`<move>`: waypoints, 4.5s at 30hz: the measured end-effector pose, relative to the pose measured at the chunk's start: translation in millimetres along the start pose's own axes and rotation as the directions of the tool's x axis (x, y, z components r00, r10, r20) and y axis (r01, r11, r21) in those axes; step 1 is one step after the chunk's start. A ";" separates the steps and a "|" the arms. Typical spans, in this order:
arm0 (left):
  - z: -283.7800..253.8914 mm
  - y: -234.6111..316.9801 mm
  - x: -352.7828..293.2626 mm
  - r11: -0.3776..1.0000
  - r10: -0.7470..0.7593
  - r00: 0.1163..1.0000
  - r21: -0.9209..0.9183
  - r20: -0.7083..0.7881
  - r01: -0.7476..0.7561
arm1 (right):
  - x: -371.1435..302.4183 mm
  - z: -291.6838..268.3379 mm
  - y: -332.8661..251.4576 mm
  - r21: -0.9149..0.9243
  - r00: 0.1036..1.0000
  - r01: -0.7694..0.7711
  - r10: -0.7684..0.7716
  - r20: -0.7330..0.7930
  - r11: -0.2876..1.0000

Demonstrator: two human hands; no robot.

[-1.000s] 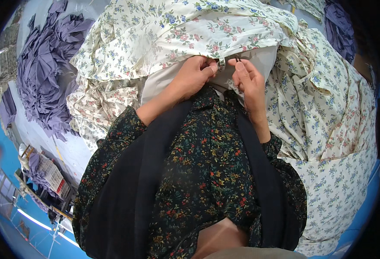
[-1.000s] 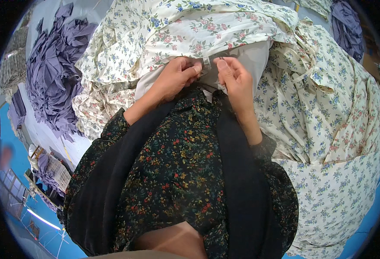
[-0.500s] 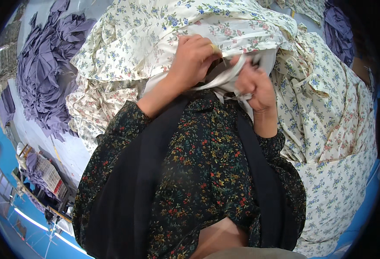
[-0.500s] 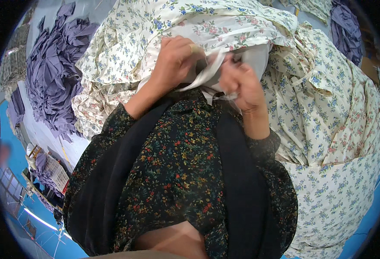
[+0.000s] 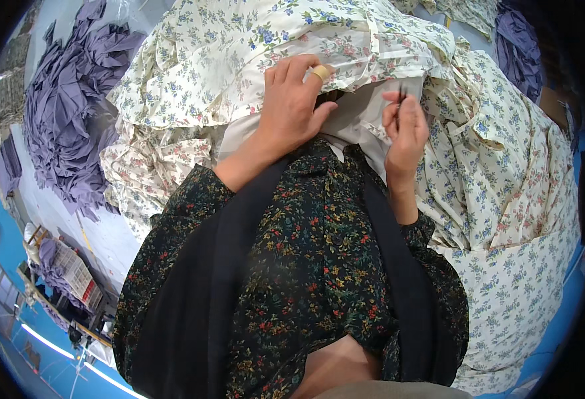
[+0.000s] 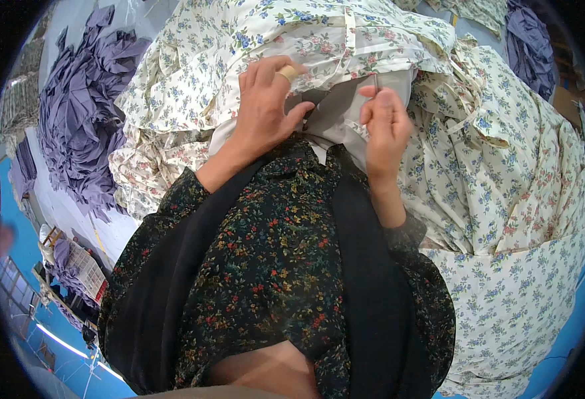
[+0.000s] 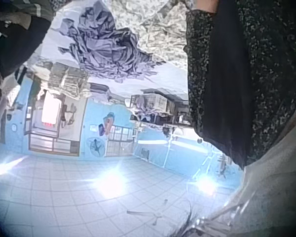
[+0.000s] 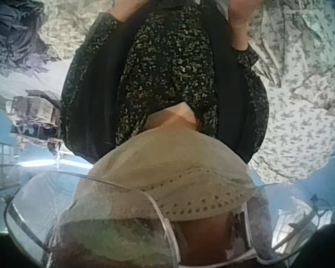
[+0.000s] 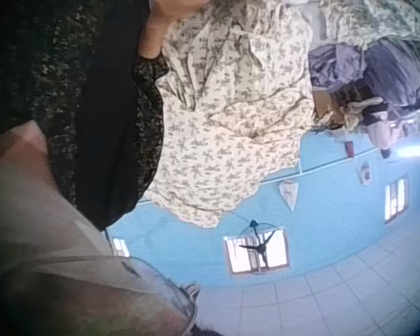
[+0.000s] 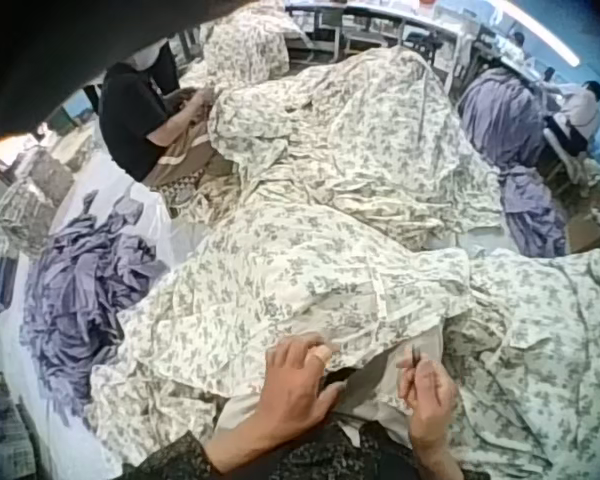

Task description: Trimming excess threads and cleaning edges of fabric pieces using small shears.

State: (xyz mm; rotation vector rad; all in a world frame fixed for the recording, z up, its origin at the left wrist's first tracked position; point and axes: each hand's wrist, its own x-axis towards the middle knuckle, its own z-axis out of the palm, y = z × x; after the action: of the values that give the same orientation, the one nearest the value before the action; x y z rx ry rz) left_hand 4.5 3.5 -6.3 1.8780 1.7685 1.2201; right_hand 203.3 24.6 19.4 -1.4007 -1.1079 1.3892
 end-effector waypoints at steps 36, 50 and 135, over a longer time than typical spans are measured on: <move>-4.2 -10.9 27.6 0.274 -0.570 0.607 -0.567 0.554 0.776 | 19.0 39.7 3.2 -0.563 0.824 0.549 -0.512 0.242 0.617; -3.8 -8.1 28.7 0.206 -0.543 0.596 -0.594 0.592 0.778 | 28.1 44.4 5.3 -0.533 0.769 0.618 -0.585 0.258 0.578; 34.8 10.4 -24.0 -0.244 -0.247 0.426 -0.482 0.870 0.842 | -4.8 -29.5 -18.9 -0.604 0.957 0.020 0.160 0.244 0.797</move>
State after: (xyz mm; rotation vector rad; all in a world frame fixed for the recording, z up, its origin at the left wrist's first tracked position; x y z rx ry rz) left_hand 39.5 -9.2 -28.9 0.1814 0.7652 0.8468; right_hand 232.4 25.0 39.6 -1.7273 -1.8253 1.3779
